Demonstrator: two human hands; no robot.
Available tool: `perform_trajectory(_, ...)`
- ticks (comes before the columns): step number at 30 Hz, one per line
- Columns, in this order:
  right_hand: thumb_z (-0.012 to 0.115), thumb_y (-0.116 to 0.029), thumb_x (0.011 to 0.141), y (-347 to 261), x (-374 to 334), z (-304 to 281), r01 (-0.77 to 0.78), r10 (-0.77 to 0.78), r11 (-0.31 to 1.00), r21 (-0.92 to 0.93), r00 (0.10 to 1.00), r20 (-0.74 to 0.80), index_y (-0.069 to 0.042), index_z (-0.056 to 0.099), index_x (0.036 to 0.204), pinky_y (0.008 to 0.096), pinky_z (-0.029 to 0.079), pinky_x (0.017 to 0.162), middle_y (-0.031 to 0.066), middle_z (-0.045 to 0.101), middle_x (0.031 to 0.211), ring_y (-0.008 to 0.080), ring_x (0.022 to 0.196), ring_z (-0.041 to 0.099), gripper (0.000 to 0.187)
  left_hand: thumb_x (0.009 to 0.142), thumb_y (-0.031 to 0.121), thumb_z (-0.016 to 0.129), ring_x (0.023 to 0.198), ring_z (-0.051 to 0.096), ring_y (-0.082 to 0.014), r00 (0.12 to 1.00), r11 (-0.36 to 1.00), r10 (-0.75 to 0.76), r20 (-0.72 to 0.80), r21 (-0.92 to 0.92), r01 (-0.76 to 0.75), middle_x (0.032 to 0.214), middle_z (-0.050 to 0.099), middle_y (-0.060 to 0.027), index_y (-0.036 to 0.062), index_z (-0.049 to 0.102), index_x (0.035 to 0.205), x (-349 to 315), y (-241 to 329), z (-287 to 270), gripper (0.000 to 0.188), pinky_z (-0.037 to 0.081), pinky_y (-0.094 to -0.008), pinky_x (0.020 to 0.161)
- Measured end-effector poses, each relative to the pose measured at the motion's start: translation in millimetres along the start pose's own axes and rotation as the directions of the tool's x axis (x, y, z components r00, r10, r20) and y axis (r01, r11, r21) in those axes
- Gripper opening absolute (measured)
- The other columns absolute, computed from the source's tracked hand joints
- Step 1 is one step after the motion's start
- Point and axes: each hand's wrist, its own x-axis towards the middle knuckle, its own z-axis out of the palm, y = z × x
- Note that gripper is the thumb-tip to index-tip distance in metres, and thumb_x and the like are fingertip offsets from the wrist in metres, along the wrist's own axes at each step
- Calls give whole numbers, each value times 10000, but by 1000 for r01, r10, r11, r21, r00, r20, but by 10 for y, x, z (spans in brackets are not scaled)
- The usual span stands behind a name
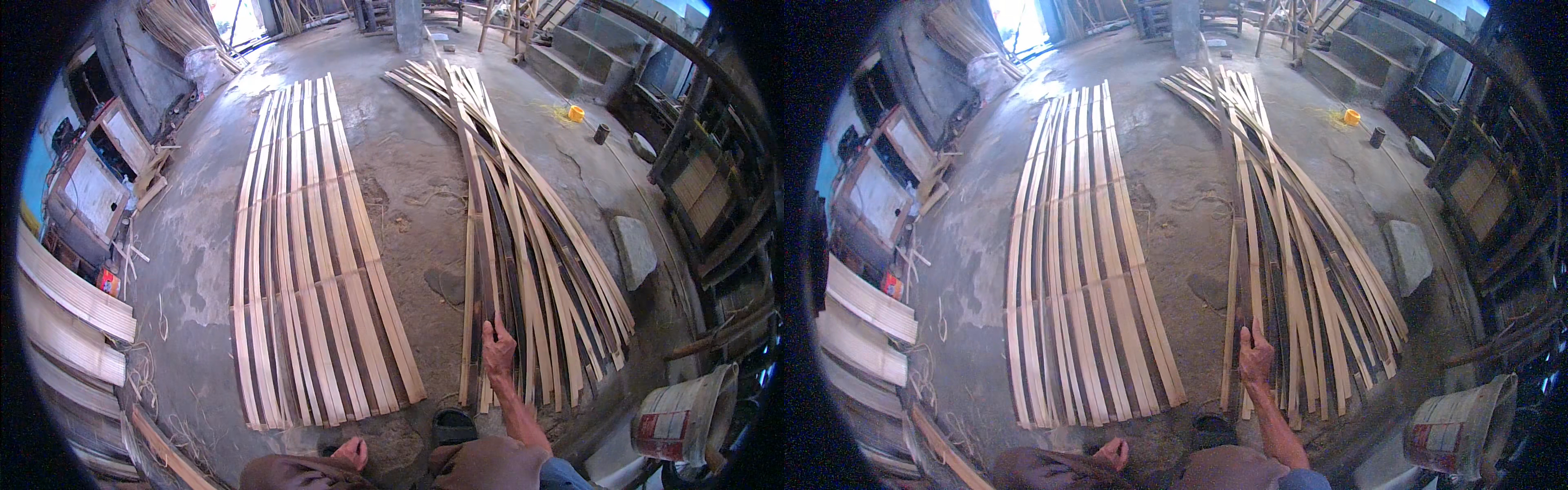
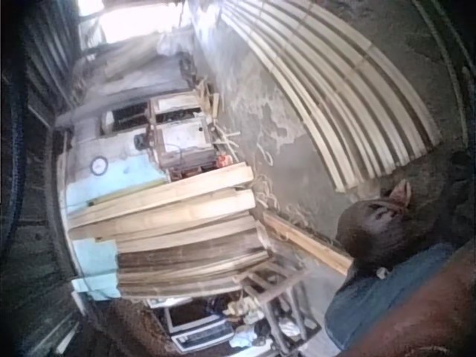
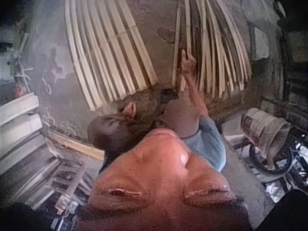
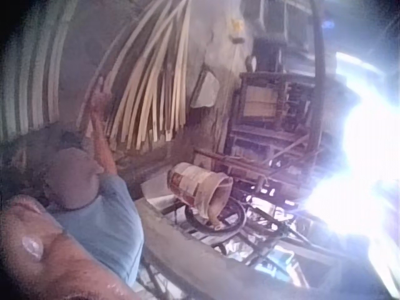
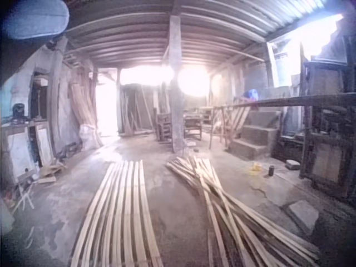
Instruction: The person picks up long thin wooden strips from a pile on the floor, inspects them, and places them into a neat stack. The person continues to sort and stack the strips one by one.
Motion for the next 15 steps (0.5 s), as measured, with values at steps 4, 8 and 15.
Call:
perform_trajectory(4,569,-275,966,563,112,92,86,-92,995,-56,988,-121,39,474,1354,308,497,808,207,672,1122,155,924,626,508,776,328,738,661,585,-310,969,773,92,231,-629,77,865,595,-200,136,600,1014,115,-158,-71,335,506,-386,600)
perform_trajectory(8,564,-266,970,985,140,171,131,-143,987,-95,981,-133,30,477,1359,313,444,613,156,654,849,124,697,507,496,785,381,736,646,569,-312,987,813,36,157,-578,62,889,586,-220,146,596,1004,66,76,34,351,495,-396,594)
perform_trajectory(15,553,-222,966,1104,-35,0,154,-190,906,-393,980,-52,-24,416,1429,360,422,591,106,495,715,221,673,491,522,886,266,613,668,616,-327,949,900,-107,-298,376,219,793,617,-177,122,607,1006,141,785,679,188,504,-387,597)
